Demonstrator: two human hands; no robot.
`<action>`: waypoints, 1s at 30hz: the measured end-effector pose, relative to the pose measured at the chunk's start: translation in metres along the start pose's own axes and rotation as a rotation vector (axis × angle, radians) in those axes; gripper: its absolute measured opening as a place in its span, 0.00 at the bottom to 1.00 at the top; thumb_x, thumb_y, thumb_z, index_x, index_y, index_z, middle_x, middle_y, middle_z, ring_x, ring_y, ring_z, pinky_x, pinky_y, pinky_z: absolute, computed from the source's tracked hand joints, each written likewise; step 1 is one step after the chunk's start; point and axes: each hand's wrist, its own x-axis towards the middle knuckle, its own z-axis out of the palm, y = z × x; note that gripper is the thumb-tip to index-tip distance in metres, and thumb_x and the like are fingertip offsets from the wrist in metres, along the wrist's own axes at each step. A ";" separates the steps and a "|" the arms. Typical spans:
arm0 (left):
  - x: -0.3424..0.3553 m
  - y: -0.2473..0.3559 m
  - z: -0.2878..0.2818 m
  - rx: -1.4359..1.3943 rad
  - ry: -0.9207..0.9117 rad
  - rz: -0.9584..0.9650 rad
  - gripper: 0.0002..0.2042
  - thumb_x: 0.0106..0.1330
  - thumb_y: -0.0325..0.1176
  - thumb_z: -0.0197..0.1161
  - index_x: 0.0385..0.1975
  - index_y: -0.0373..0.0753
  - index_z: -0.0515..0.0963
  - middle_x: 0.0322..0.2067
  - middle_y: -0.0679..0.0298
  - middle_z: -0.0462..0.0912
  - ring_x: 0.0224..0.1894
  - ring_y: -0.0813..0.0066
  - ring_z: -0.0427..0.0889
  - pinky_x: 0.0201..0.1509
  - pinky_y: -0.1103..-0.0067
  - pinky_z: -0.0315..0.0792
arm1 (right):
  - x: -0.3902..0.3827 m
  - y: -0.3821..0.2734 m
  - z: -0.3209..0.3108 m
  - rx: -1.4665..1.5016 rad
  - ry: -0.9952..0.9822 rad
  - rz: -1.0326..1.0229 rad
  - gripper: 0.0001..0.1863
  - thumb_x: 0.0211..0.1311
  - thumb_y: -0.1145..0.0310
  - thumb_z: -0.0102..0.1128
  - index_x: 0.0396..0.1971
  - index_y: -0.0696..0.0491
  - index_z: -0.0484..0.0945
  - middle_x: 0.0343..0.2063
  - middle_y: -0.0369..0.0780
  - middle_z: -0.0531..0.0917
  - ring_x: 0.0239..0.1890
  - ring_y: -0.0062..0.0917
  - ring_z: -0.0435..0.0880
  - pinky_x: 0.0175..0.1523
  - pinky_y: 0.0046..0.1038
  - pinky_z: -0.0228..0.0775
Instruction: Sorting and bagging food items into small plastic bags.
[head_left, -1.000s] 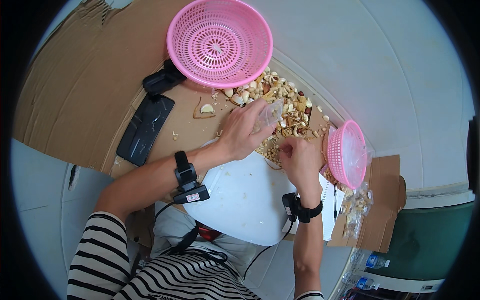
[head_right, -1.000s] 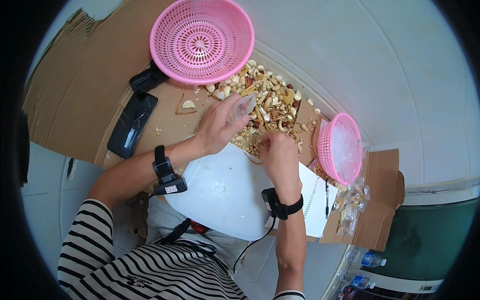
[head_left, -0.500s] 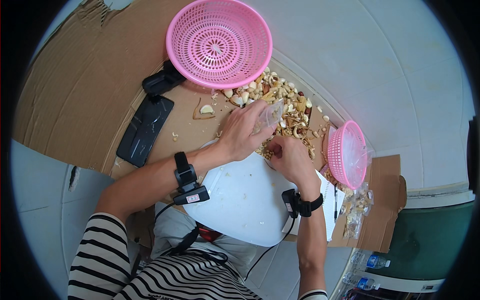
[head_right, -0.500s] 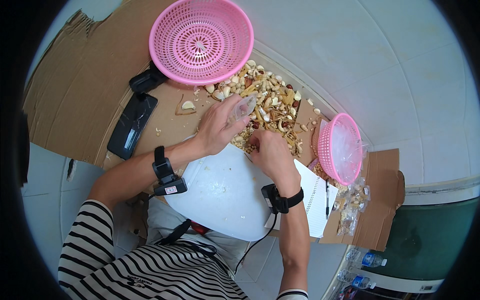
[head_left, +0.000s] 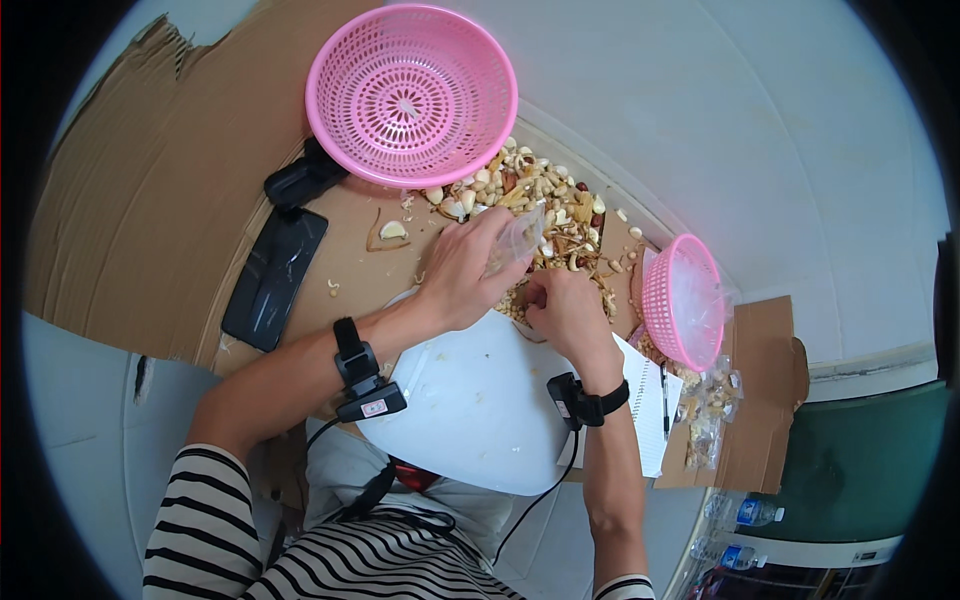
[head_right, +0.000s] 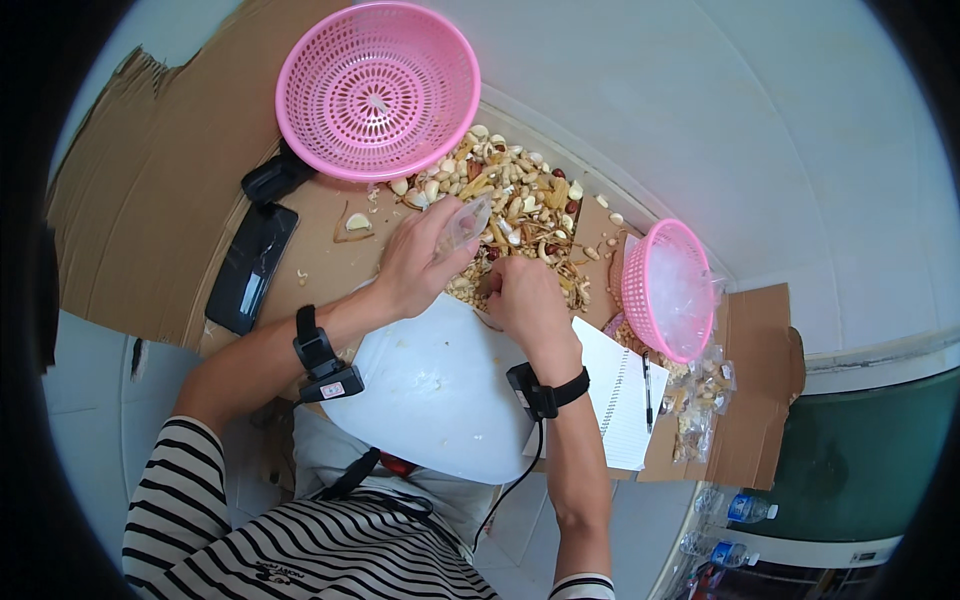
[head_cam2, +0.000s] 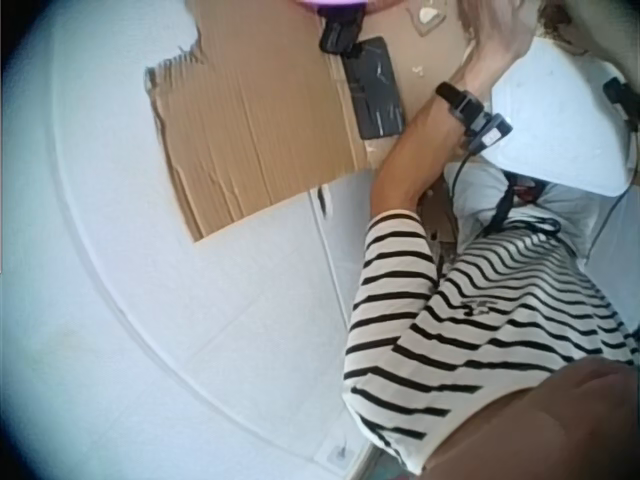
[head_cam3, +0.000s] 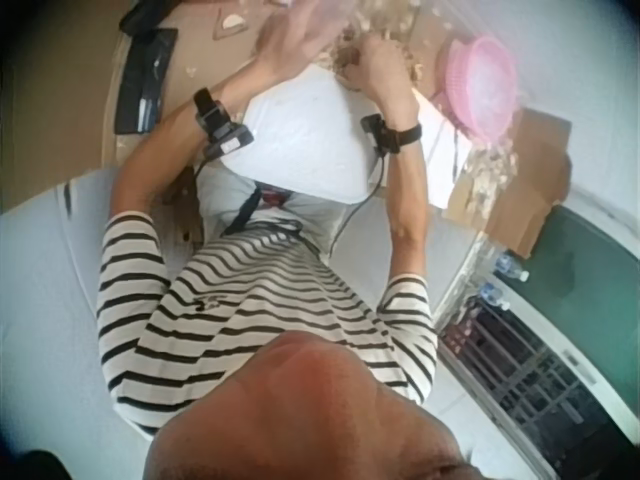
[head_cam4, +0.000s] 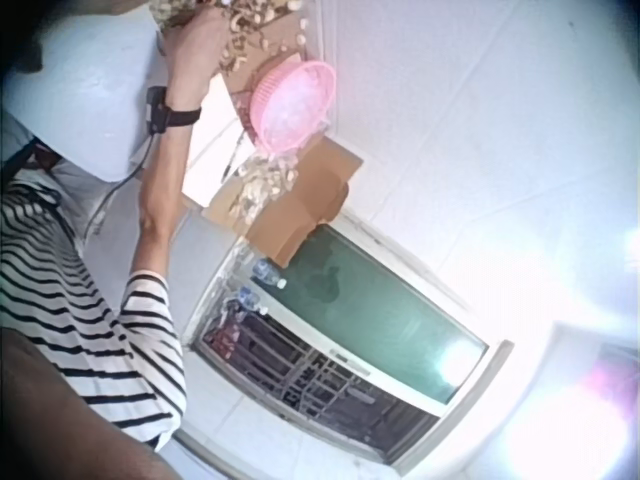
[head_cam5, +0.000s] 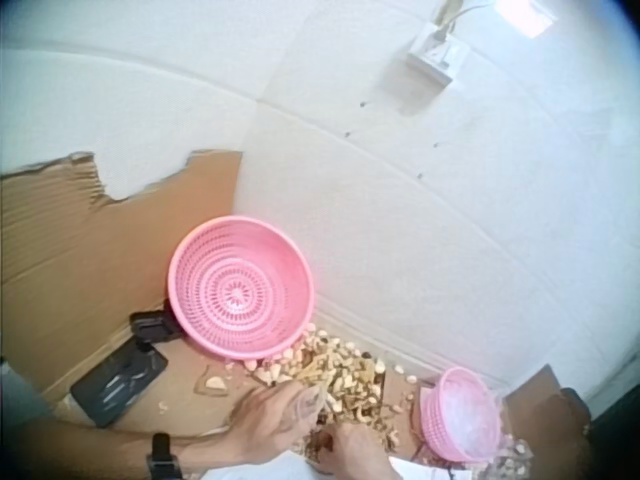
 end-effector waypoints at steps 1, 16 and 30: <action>0.001 0.001 -0.001 0.018 -0.008 -0.006 0.18 0.70 0.43 0.64 0.46 0.32 0.75 0.39 0.46 0.83 0.41 0.43 0.84 0.46 0.59 0.74 | 0.000 0.000 0.000 -0.024 0.010 0.002 0.06 0.51 0.79 0.67 0.29 0.59 0.89 0.28 0.53 0.89 0.35 0.50 0.91 0.48 0.45 0.83; -0.004 0.002 0.005 0.177 -0.083 0.029 0.15 0.59 0.39 0.73 0.41 0.41 0.77 0.39 0.60 0.84 0.44 0.57 0.85 0.50 0.63 0.66 | -0.021 0.022 -0.050 0.947 0.257 -0.021 0.05 0.61 0.82 0.70 0.37 0.59 0.87 0.30 0.32 0.88 0.32 0.13 0.84 0.40 0.18 0.77; -0.006 0.000 0.005 0.186 -0.120 0.050 0.20 0.56 0.40 0.76 0.42 0.38 0.77 0.38 0.59 0.83 0.45 0.57 0.84 0.50 0.64 0.67 | -0.007 -0.017 -0.029 0.997 0.326 -0.081 0.05 0.65 0.82 0.72 0.39 0.60 0.87 0.34 0.33 0.89 0.33 0.11 0.83 0.42 0.16 0.76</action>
